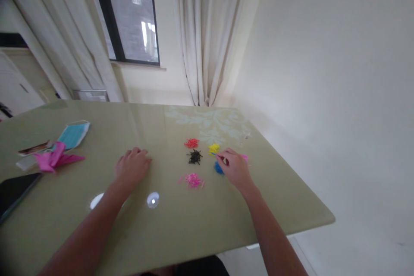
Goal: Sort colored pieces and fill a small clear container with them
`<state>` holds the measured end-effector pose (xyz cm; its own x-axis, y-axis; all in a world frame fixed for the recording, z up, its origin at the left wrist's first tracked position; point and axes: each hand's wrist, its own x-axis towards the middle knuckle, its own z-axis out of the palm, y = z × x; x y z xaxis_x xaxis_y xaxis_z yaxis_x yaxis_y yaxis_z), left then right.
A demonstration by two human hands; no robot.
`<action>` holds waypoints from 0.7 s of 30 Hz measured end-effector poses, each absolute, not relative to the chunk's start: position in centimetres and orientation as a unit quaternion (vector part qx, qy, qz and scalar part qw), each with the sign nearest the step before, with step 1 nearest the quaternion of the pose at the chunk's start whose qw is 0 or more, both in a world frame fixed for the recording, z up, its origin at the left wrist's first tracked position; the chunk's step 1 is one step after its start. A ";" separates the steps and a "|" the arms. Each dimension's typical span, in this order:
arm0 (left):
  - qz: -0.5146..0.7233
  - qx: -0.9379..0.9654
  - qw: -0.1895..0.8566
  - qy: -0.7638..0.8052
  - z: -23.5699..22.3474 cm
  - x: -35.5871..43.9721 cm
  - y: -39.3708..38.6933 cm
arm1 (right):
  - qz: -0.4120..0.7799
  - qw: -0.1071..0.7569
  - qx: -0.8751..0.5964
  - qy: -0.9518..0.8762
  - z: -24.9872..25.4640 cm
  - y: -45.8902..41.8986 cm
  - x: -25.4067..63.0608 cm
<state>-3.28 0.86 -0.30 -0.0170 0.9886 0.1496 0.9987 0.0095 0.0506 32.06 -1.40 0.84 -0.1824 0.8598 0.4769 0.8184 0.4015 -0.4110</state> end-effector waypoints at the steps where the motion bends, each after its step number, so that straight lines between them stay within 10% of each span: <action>1: -0.058 -0.696 0.027 -0.715 -0.3 -3.5 0.9 | 0.020 0.306 -0.567 -0.764 0.4 -1.6 33.0; 21: -0.213 -0.675 -0.062 -0.704 -0.8 -4.0 2.1 | 0.013 0.390 -0.502 -0.772 0.9 1.2 26.4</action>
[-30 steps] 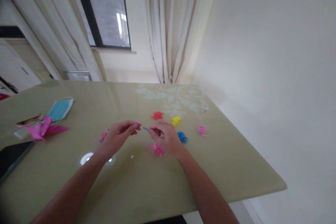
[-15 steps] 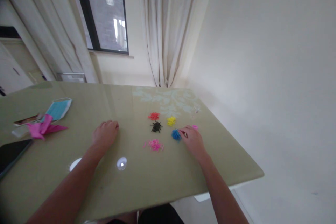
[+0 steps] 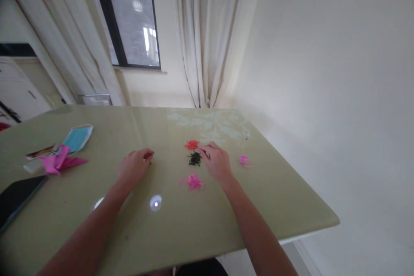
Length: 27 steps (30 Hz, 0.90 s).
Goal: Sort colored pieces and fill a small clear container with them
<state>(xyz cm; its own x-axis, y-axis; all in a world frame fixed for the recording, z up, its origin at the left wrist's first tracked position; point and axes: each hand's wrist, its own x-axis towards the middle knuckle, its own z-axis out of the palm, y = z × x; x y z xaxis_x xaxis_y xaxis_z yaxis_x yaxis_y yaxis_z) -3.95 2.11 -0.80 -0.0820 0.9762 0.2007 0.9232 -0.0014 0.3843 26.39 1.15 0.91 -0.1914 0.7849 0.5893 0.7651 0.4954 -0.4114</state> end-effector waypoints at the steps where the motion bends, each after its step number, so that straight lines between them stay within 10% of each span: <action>1: 0.252 0.668 0.089 0.694 -0.8 -4.0 2.2 | 0.021 0.386 -0.482 -0.786 0.9 1.6 25.1; 27: 0.467 0.669 0.330 0.476 -0.6 1.0 -0.4 | 0.275 0.465 -0.430 -0.724 -2.3 0.4 20.5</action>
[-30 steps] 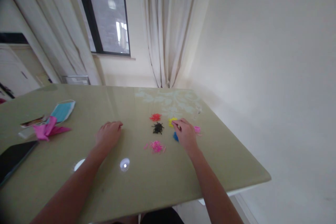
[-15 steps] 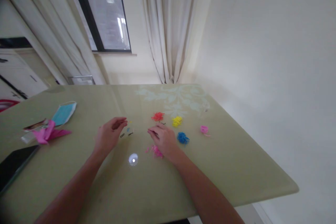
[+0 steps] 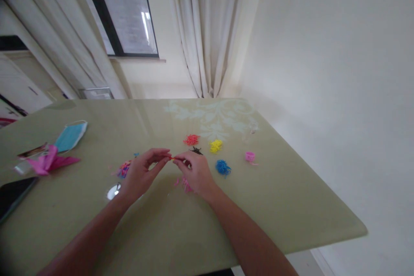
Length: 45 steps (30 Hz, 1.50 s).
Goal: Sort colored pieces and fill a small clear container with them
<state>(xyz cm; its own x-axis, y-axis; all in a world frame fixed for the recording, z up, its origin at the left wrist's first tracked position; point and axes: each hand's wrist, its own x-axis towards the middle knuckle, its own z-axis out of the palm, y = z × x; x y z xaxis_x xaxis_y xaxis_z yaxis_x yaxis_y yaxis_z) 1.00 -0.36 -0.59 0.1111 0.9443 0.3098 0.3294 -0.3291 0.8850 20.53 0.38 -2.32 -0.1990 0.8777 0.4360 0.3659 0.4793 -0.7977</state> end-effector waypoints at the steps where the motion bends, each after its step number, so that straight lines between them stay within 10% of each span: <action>1: 0.469 0.668 0.327 0.476 -0.5 1.0 -0.4 | 0.271 0.466 -0.428 -0.725 -2.4 0.4 20.5; 11: 0.477 0.692 0.254 0.478 -0.3 0.6 0.0 | 0.281 0.450 -0.454 -0.716 -3.0 0.7 20.7; 20: 0.231 0.735 0.078 0.633 -1.5 -2.3 1.3 | 0.422 0.458 -0.444 -0.644 -1.7 0.3 20.8; 27: 0.417 0.763 0.292 0.398 0.0 0.3 0.0 | 0.413 0.420 -0.440 -0.678 -1.3 -0.3 20.8; 45: 0.516 0.510 0.568 0.389 -0.3 2.0 -0.9 | 0.417 0.474 -0.409 -0.658 -0.3 -1.0 20.4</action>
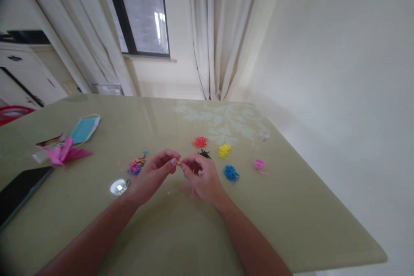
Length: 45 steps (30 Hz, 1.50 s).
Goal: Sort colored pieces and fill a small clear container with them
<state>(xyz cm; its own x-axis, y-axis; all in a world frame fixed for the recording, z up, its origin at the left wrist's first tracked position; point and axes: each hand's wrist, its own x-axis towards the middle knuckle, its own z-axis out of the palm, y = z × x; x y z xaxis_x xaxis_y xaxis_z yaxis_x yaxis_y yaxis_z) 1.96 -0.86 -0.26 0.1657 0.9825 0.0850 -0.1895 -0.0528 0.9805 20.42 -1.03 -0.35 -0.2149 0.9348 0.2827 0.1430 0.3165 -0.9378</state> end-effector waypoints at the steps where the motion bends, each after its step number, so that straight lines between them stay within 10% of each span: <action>1: 0.515 0.502 0.577 0.387 -0.3 2.0 -1.0 | 0.418 0.477 -0.410 -0.656 -0.3 -1.1 20.4; 17: 0.516 0.348 0.740 0.256 -0.2 2.2 -1.6 | 0.493 0.495 -0.380 -0.606 -0.2 -2.6 19.5; 45: 0.429 0.599 0.558 0.383 1.0 1.7 -1.2 | 0.725 0.451 -0.293 -0.430 -1.0 -1.2 20.1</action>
